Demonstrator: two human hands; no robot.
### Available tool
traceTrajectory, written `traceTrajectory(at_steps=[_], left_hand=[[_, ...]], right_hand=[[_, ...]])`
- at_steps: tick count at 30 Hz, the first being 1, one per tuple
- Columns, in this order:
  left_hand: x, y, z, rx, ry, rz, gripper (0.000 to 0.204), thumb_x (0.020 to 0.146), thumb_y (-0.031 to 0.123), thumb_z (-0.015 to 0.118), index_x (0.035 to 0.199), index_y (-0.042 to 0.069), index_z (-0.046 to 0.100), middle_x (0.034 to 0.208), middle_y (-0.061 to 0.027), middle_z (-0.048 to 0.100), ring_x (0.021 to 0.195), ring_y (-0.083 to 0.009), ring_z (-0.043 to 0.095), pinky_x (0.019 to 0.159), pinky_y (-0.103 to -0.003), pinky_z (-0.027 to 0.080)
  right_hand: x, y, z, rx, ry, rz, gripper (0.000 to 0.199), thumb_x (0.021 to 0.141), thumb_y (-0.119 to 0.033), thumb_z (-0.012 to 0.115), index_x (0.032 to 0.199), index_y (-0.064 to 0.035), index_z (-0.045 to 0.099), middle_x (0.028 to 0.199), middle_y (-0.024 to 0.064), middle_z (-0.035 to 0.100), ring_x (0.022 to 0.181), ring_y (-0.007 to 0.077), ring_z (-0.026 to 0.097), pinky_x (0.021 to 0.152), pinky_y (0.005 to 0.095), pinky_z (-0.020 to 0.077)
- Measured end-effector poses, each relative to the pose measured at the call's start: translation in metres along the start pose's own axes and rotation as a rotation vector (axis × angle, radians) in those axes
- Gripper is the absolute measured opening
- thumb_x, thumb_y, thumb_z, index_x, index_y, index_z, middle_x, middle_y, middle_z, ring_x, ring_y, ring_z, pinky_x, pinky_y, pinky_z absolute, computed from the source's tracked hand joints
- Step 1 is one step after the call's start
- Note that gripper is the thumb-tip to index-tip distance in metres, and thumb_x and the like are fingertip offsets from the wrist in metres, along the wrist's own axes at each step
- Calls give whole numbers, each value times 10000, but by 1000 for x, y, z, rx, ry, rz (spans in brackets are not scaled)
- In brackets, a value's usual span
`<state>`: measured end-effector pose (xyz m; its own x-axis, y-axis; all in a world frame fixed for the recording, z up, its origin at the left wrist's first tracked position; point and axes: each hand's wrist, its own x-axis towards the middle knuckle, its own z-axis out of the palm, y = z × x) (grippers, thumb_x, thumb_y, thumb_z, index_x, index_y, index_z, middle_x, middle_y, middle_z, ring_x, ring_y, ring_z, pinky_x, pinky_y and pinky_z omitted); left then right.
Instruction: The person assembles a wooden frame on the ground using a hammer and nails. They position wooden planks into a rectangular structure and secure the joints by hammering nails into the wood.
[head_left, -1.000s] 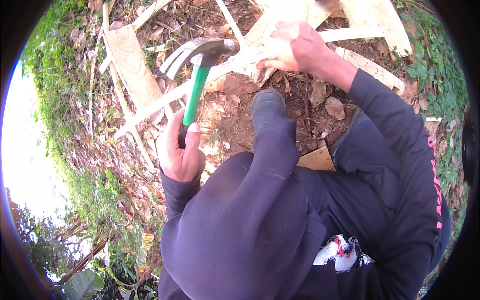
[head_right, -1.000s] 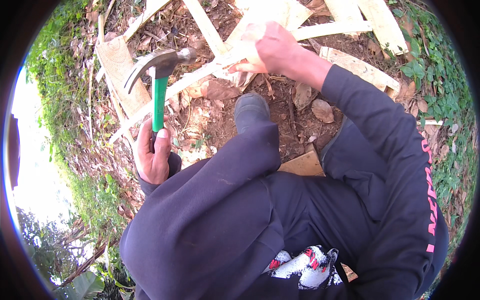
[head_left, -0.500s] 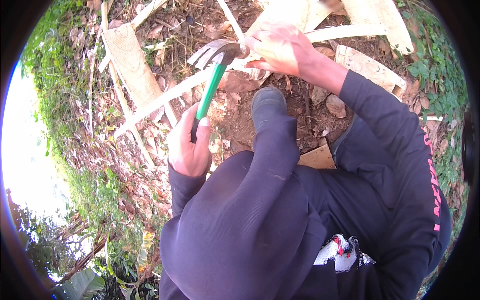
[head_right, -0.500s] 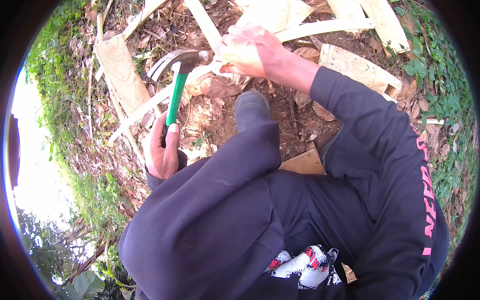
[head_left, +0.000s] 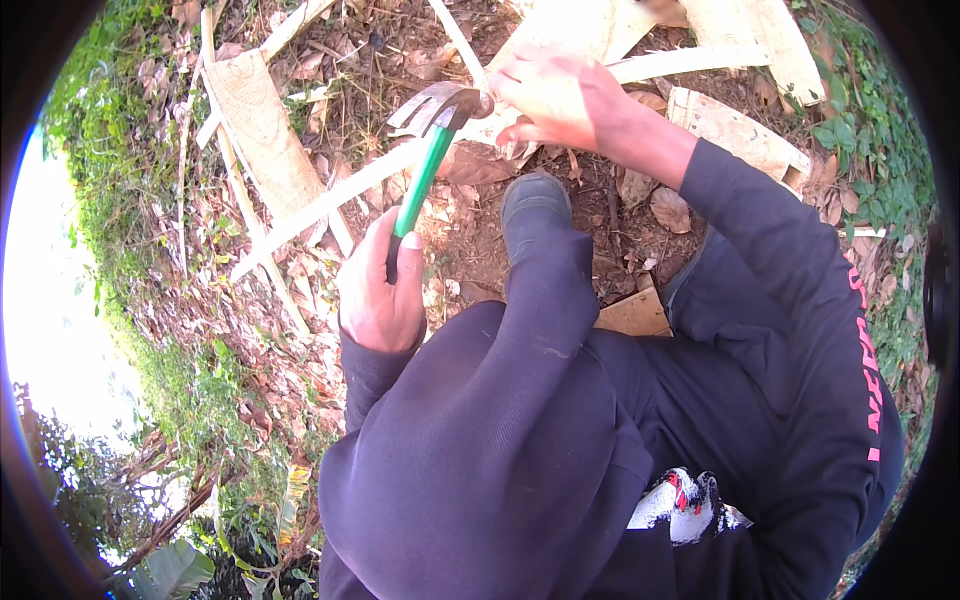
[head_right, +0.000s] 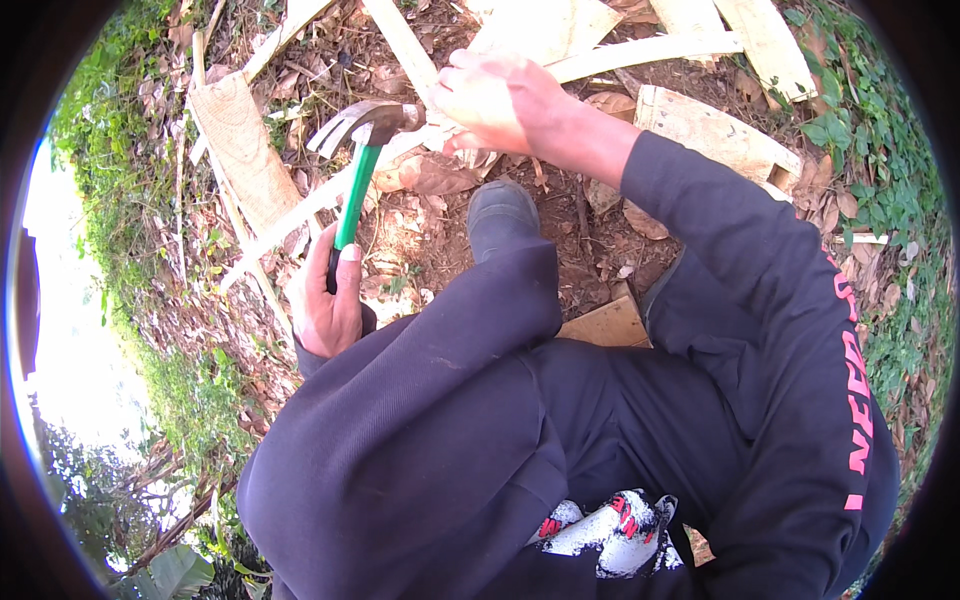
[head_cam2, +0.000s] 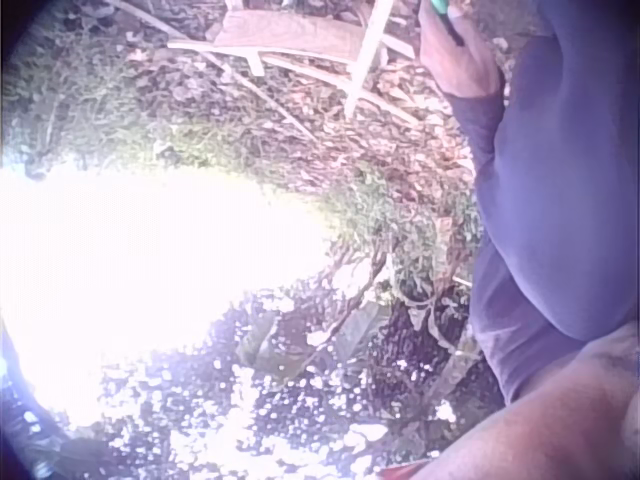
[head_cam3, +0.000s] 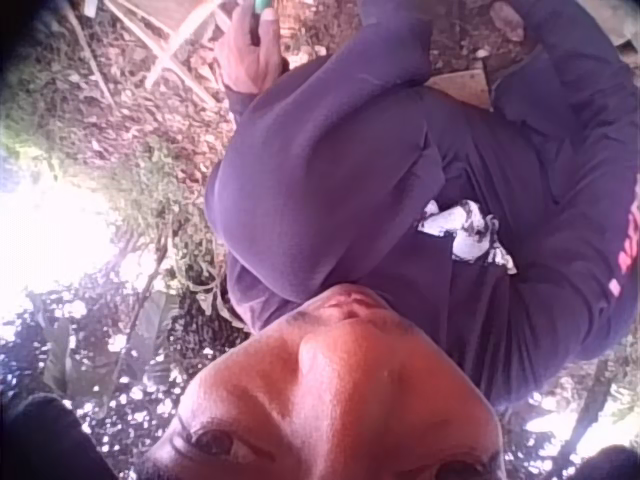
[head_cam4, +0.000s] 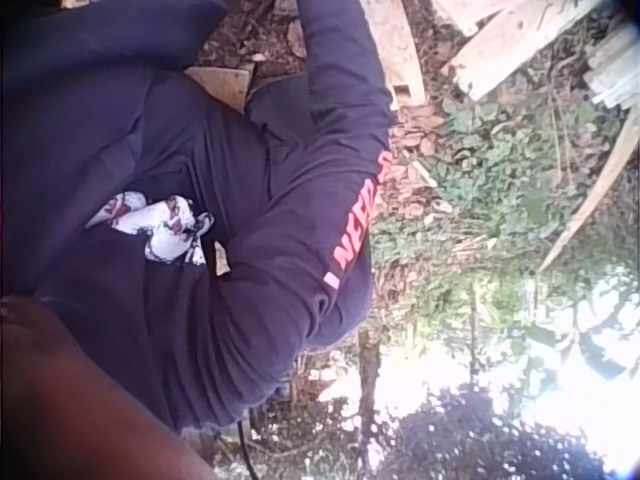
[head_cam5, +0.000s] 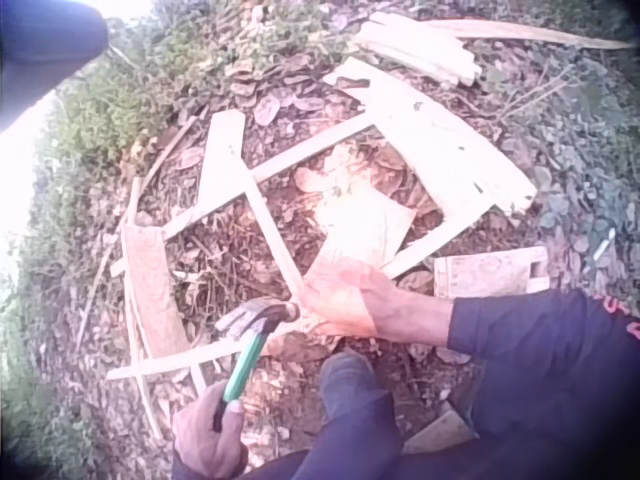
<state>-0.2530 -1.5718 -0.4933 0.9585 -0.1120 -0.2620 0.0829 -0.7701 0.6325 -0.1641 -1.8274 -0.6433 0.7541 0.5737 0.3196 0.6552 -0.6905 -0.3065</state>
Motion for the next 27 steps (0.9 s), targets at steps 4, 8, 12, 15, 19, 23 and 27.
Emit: traceTrajectory(at_steps=[4, 8, 12, 15, 19, 23, 27], left_hand=[[-3, 7, -9, 14, -61, -97, 253, 939, 97, 585, 1161, -24, 597, 802, -140, 644, 651, -219, 619, 636, -332, 490], [-5, 2, -10, 161, -91, -34, 248, 937, 107, 596, 1155, -11, 591, 784, -138, 637, 653, -269, 614, 647, -366, 487], [-7, -6, -5, 119, -121, -29, 254, 942, 109, 591, 1163, -16, 582, 810, -149, 637, 680, -306, 620, 663, -389, 490], [-5, 0, -5, 164, -108, 1, 263, 945, 96, 578, 1175, -31, 576, 850, -162, 637, 686, -303, 624, 659, -385, 493], [-12, 13, -12, 119, 54, 11, 305, 950, 90, 570, 1223, -46, 560, 844, -169, 641, 692, -257, 632, 656, -358, 509], [-14, 10, -5, 106, 30, -10, 329, 947, 89, 578, 1250, -37, 567, 885, -201, 674, 780, -236, 677, 701, -348, 539], [-8, 21, -25, 173, -19, 51, 345, 936, 59, 592, 1264, -45, 559, 896, -201, 676, 810, -238, 684, 748, -340, 537]], right_hand=[[-10, 15, -23, 11, 26, 23, 535, 809, -503, 713, 1143, -88, 667, 1067, 123, 671, 1042, 311, 616, 913, 421, 501], [-25, 29, -14, 107, -60, 108, 473, 803, -465, 739, 1126, -121, 699, 1042, 133, 665, 985, 343, 613, 864, 419, 515], [-24, 30, -9, 36, -84, 169, 380, 816, -411, 741, 1072, -131, 721, 999, 120, 670, 913, 331, 620, 821, 412, 521], [-25, 28, -8, 38, -71, 186, 300, 832, -338, 731, 1047, -129, 725, 975, 109, 676, 884, 321, 627, 803, 409, 525], [-21, 26, -13, 91, -111, 197, 243, 823, -252, 723, 1024, -115, 724, 969, 104, 678, 875, 312, 632, 780, 403, 532], [-22, 23, -12, 107, -48, 216, 229, 809, -222, 728, 998, -94, 718, 972, 111, 678, 884, 316, 635, 770, 404, 534], [-27, 27, -7, 89, 6, 179, 256, 801, -200, 735, 1029, -91, 701, 996, 114, 673, 898, 322, 634, 780, 403, 533]])
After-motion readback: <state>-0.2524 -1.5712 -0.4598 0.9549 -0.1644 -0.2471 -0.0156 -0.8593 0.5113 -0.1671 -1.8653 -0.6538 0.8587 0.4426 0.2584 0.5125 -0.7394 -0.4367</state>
